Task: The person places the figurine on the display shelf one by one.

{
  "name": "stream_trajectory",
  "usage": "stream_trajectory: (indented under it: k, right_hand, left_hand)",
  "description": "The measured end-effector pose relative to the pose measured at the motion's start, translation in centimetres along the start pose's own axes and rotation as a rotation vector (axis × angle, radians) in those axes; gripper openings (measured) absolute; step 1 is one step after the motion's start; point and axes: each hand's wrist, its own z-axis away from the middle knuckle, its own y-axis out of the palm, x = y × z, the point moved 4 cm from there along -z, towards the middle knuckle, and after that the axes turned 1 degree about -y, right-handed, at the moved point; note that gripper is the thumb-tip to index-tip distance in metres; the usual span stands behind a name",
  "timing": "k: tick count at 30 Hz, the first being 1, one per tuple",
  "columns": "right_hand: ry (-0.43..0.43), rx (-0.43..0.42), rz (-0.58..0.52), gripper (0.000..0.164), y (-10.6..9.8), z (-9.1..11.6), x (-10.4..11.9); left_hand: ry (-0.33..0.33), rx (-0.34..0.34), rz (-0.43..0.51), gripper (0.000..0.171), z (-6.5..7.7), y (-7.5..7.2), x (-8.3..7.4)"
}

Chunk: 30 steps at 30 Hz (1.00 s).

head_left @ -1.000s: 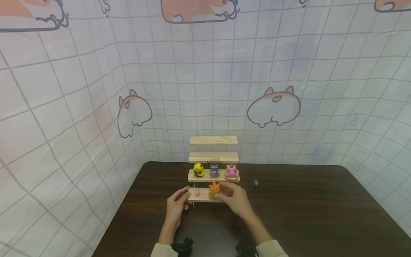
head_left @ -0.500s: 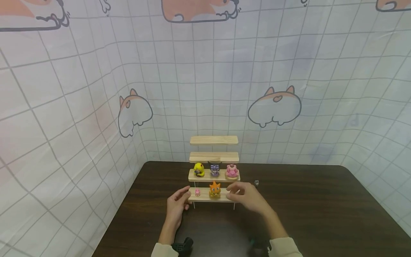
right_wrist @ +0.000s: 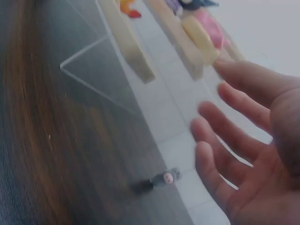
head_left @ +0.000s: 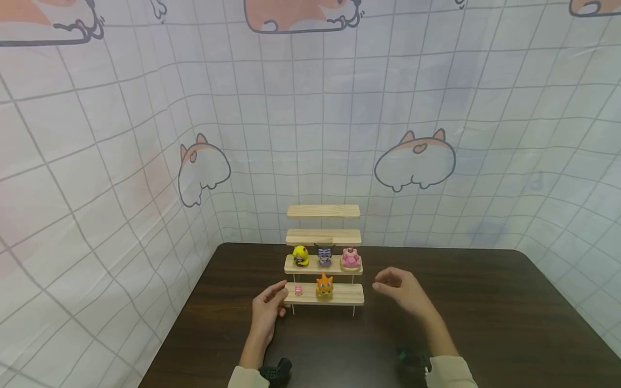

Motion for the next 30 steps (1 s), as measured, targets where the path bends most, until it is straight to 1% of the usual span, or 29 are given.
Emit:
stream_trajectory:
  k: [5,10,15,19,24,30]
  right_hand:
    - [0.022,-0.146,-0.054,0.035,-1.3,0.1,-1.4]
    - [0.042,-0.203,-0.048,0.05,-2.0,0.4,-2.2]
    - [0.079,-0.196,-0.055,0.063,-2.1,0.8,-3.2]
    - [0.113,-0.175,-0.034,0.067,-1.9,0.7,-4.3]
    - [0.152,-0.162,-0.035,0.065,-1.4,0.4,-5.5]
    - [0.178,-0.145,-0.047,0.064,-1.0,0.2,-6.4]
  left_hand:
    - [-0.001,0.0,0.0,0.039,0.0,0.0,0.0]
    - [-0.003,-0.002,0.0,0.039,0.0,0.0,0.0]
    - [-0.007,-0.005,-0.003,0.04,0.0,0.0,0.0]
    - [-0.006,-0.008,-0.006,0.039,0.0,0.1,0.0]
    - [-0.004,-0.01,0.002,0.038,0.0,0.1,0.0]
    - [-0.007,-0.007,0.003,0.038,0.0,0.0,0.0]
